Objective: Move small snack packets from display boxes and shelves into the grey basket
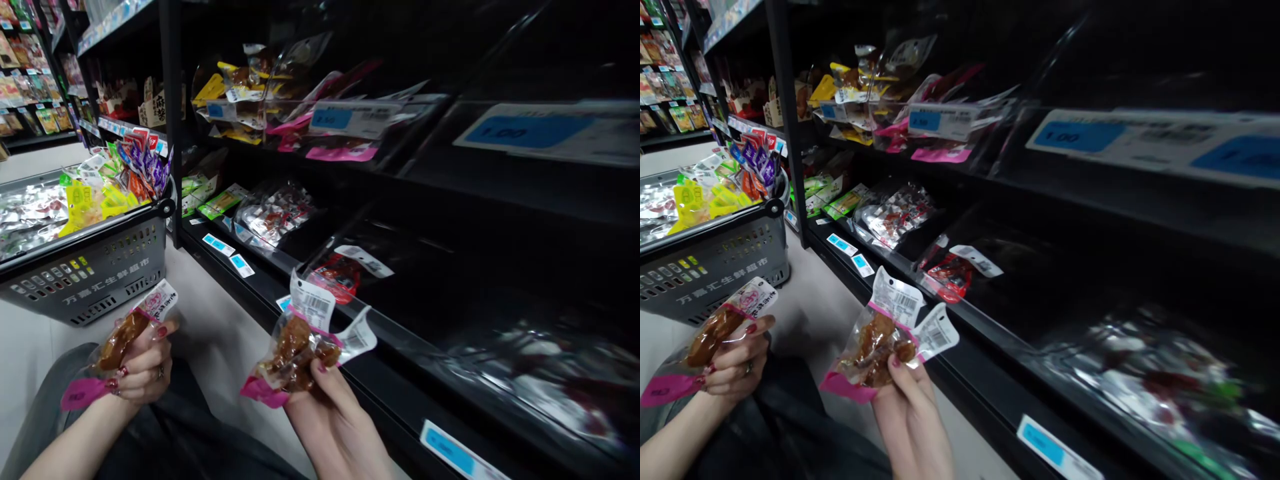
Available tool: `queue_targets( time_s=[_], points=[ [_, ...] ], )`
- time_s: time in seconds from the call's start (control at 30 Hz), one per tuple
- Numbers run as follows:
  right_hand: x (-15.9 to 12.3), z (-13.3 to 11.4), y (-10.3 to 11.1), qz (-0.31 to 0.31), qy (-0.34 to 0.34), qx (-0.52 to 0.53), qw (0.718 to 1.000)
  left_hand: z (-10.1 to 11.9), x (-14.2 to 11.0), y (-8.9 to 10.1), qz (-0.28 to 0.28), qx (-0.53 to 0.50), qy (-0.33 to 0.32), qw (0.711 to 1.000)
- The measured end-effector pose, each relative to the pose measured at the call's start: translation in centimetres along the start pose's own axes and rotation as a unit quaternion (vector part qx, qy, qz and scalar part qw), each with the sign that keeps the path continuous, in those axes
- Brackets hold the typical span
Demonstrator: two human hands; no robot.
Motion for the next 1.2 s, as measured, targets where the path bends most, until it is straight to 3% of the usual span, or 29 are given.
queue_targets(
  time_s=[0.07,0.13,0.17,0.23,0.3,0.37,0.43,0.57,0.7,0.87,0.97,1.07,1.2],
  points=[
    [-0.1,0.0,0.0,-0.001,0.000,0.000,1.000,0.4,-0.1,0.3,0.023,0.068,-0.028,0.997],
    [-0.1,0.0,0.0,-0.003,0.004,-0.001,1.000,0.9,0.1,0.5,0.099,0.195,-0.092,0.971],
    [-0.1,0.0,0.0,-0.004,0.007,0.000,1.000,1.1,0.1,0.6,0.150,0.269,-0.130,0.942],
    [0.0,-0.1,0.0,-0.006,0.011,0.002,1.000,1.4,0.4,0.9,0.246,0.408,-0.194,0.858],
    [0.2,-0.2,0.1,-0.006,0.014,0.003,1.000,1.3,0.6,1.2,0.309,0.507,-0.215,0.775],
    [0.3,-0.3,0.4,-0.007,0.021,0.001,1.000,1.0,0.8,1.6,0.335,0.568,-0.216,0.720],
    [0.4,-0.2,0.7,-0.016,0.030,-0.007,0.999,0.8,0.8,1.9,0.344,0.598,-0.212,0.692],
    [0.0,0.3,0.7,-0.093,0.018,-0.099,0.991,0.7,0.7,2.1,0.370,0.614,-0.171,0.676],
    [-0.6,1.7,-0.6,-0.179,0.010,-0.215,0.960,0.6,0.7,2.3,0.352,0.604,-0.146,0.700],
    [0.0,3.4,-1.4,-0.163,0.043,-0.271,0.948,0.3,0.6,3.1,0.314,0.552,-0.129,0.762],
    [0.3,3.8,-1.5,-0.181,0.039,-0.300,0.936,0.1,0.8,3.1,0.274,0.582,-0.132,0.754],
    [0.2,3.9,-1.5,-0.195,0.033,-0.320,0.927,0.0,1.1,2.9,0.283,0.591,-0.127,0.744],
    [0.1,3.3,-1.2,-0.139,0.060,-0.333,0.931,0.0,1.3,2.5,0.301,0.584,-0.133,0.742]
  ],
)
Point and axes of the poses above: each hand's wrist, its own x-axis towards the middle knuckle, its own y-axis out of the back of the hand, z = x × y, the point moved 2 cm from there along x, towards the middle knuckle, and after that the axes turned 12 degrees about -x, right-handed, at the moved point
